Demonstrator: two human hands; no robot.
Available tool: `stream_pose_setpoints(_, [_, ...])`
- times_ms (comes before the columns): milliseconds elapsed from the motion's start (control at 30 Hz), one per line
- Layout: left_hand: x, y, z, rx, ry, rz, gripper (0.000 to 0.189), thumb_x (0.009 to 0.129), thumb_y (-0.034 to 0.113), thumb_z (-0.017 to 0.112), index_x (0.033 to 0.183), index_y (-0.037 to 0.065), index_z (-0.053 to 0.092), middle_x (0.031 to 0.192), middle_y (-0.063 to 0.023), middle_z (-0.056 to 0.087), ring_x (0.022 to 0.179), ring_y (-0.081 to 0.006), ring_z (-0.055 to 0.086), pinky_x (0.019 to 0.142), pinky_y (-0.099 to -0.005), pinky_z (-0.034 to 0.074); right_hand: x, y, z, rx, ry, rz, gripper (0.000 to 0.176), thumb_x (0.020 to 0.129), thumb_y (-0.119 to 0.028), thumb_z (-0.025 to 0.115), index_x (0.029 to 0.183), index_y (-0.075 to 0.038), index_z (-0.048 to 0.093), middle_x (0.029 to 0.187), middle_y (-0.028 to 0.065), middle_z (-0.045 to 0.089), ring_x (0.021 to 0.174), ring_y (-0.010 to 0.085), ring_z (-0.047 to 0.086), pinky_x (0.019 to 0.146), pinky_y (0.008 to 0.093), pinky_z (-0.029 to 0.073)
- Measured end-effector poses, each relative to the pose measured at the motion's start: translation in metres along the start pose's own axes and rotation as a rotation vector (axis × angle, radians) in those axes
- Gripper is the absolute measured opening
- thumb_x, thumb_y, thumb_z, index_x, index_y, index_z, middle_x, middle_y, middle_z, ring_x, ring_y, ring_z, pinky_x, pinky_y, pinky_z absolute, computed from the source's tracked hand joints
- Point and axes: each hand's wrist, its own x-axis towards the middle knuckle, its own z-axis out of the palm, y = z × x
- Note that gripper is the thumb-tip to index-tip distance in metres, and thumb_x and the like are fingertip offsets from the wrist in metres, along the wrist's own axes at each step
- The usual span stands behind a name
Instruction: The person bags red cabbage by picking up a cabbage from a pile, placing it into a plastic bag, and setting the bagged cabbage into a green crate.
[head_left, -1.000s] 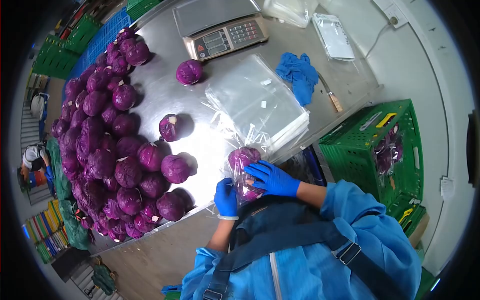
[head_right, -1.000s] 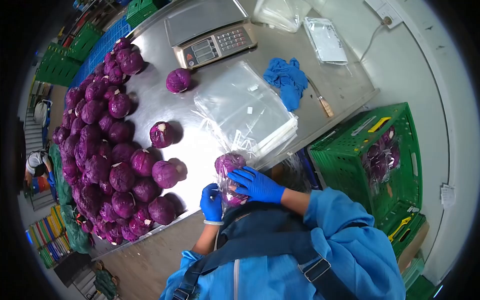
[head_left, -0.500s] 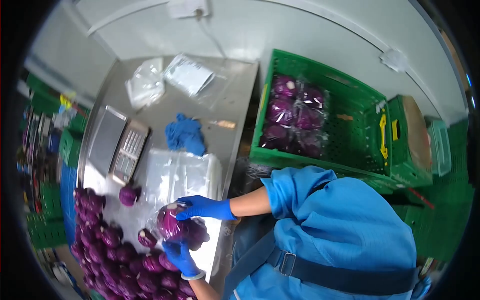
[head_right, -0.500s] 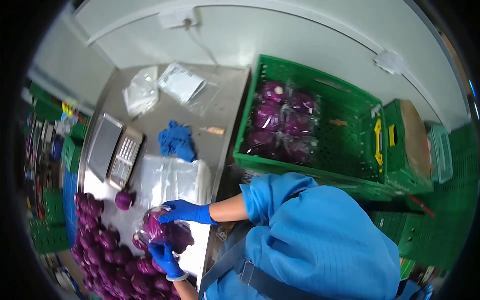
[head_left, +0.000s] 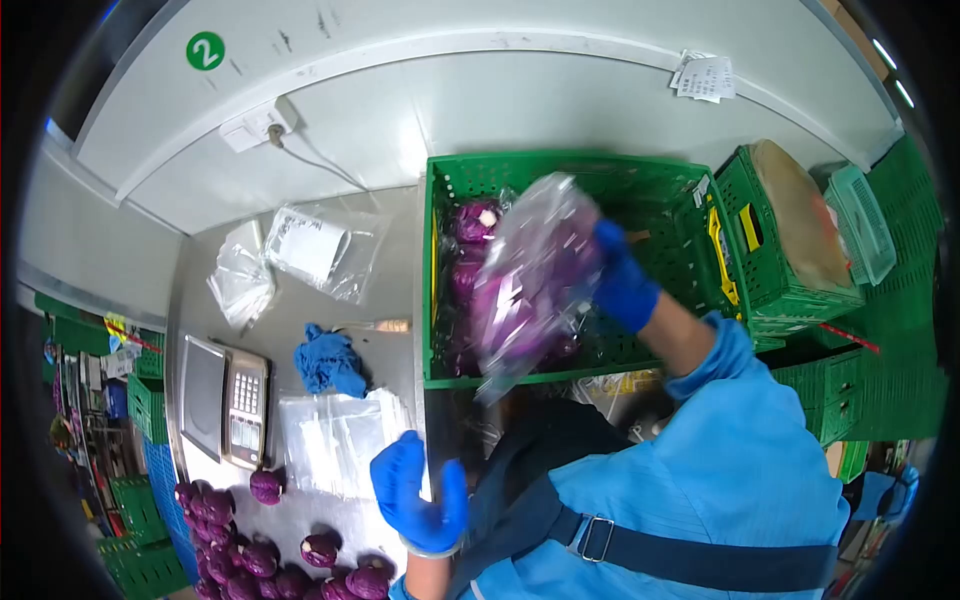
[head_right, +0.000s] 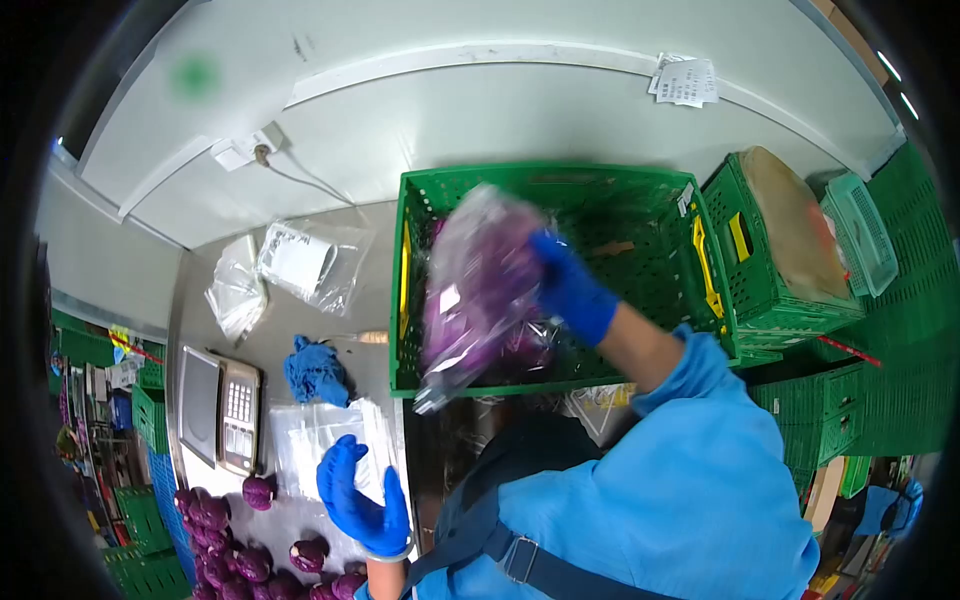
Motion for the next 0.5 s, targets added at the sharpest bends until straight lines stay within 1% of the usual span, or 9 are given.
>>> stream_pose_setpoints(33, [-0.006, -0.010, 0.005, -0.021, 0.000, -0.119, 0.049, 0.075, 0.002, 0.064, 0.122, -0.002, 0.052, 0.118, -0.0170, 0.055, 0.088, -0.0242, 0.056, 0.083, -0.0346, 0.044, 0.006, -0.022, -0.031, -0.077, 0.069, -0.033, 0.068, 0.083, -0.043, 0.061, 0.139, -0.011, 0.038, 0.132, 0.0108, 0.050, 0.119, 0.0279, 0.050, 0.102, 0.0456, 0.040])
stream_pose_setpoints(67, [-0.006, -0.019, 0.014, -0.144, 0.061, -0.265, 0.039, 0.075, -0.002, 0.064, 0.114, 0.000, 0.058, 0.114, -0.0185, 0.059, 0.089, -0.0280, 0.057, 0.076, -0.0349, 0.047, 0.012, -0.044, -0.062, -0.154, 0.141, -0.060, 0.071, 0.084, -0.050, 0.059, 0.139, -0.011, 0.039, 0.132, 0.0105, 0.050, 0.118, 0.0268, 0.051, 0.103, 0.0450, 0.040])
stream_pose_setpoints(100, [-0.017, -0.038, 0.022, -0.149, 0.035, -0.380, 0.037, 0.077, -0.005, 0.061, 0.114, 0.000, 0.058, 0.106, -0.0134, 0.061, 0.080, -0.0185, 0.056, 0.072, -0.0292, 0.047, 0.018, -0.064, -0.085, -0.171, 0.162, -0.012, 0.068, 0.084, -0.049, 0.059, 0.137, -0.010, 0.041, 0.129, 0.0100, 0.053, 0.116, 0.0252, 0.053, 0.102, 0.0431, 0.040])
stream_pose_setpoints(167, [-0.060, -0.076, 0.034, -0.348, 0.049, -0.744, 0.034, 0.079, -0.005, 0.059, 0.113, 0.000, 0.060, 0.093, -0.0062, 0.062, 0.073, -0.0103, 0.053, 0.067, -0.0251, 0.044, 0.029, -0.094, -0.131, -0.298, 0.253, 0.109, 0.063, 0.084, -0.046, 0.060, 0.134, -0.008, 0.045, 0.124, 0.0089, 0.057, 0.112, 0.0222, 0.055, 0.100, 0.0399, 0.042])
stream_pose_setpoints(233, [-0.106, -0.106, 0.041, -0.398, 0.011, -0.940, 0.033, 0.080, -0.005, 0.057, 0.112, 0.001, 0.062, 0.085, -0.0008, 0.059, 0.071, -0.0058, 0.050, 0.064, -0.0213, 0.041, 0.042, -0.109, -0.171, -0.517, 0.383, 0.260, 0.058, 0.085, -0.043, 0.060, 0.129, -0.007, 0.050, 0.119, 0.0079, 0.060, 0.107, 0.0191, 0.057, 0.097, 0.0371, 0.043])
stream_pose_setpoints(267, [-0.127, -0.117, 0.042, -0.397, -0.028, -0.971, 0.031, 0.081, -0.005, 0.057, 0.111, 0.000, 0.063, 0.084, -0.0005, 0.060, 0.070, -0.0054, 0.049, 0.064, -0.0206, 0.040, 0.046, -0.110, -0.175, -0.741, 0.378, 0.193, 0.056, 0.082, -0.041, 0.065, 0.123, -0.004, 0.054, 0.114, 0.0072, 0.062, 0.101, 0.0165, 0.058, 0.092, 0.0338, 0.045])
stream_pose_setpoints(367, [-0.165, -0.133, 0.040, -0.481, -0.118, -1.065, 0.029, 0.081, -0.004, 0.056, 0.109, -0.003, 0.061, 0.094, -0.0058, 0.064, 0.078, -0.0085, 0.057, 0.071, -0.0211, 0.045, 0.072, -0.101, -0.204, -1.092, 0.205, 0.389, 0.057, 0.079, -0.039, 0.069, 0.120, -0.002, 0.056, 0.112, 0.0076, 0.063, 0.098, 0.0160, 0.058, 0.090, 0.0314, 0.045])
stream_pose_setpoints(467, [-0.204, -0.153, 0.032, -0.521, -0.124, -1.168, 0.030, 0.082, 0.000, 0.055, 0.112, -0.001, 0.061, 0.098, -0.0090, 0.067, 0.077, -0.0133, 0.061, 0.067, -0.0232, 0.048, 0.101, -0.066, -0.246, -1.336, -0.025, 0.629, 0.072, 0.076, -0.044, 0.072, 0.130, -0.003, 0.048, 0.126, 0.0113, 0.055, 0.110, 0.0199, 0.055, 0.096, 0.0331, 0.042])
stream_pose_setpoints(500, [-0.214, -0.160, 0.029, -0.521, -0.127, -1.187, 0.030, 0.083, 0.001, 0.055, 0.113, 0.000, 0.060, 0.099, -0.0094, 0.067, 0.075, -0.0142, 0.062, 0.065, -0.0234, 0.048, 0.102, -0.058, -0.249, -1.326, 0.052, 0.550, 0.070, 0.076, -0.043, 0.072, 0.129, -0.004, 0.049, 0.123, 0.0112, 0.057, 0.106, 0.0194, 0.056, 0.095, 0.0331, 0.043])
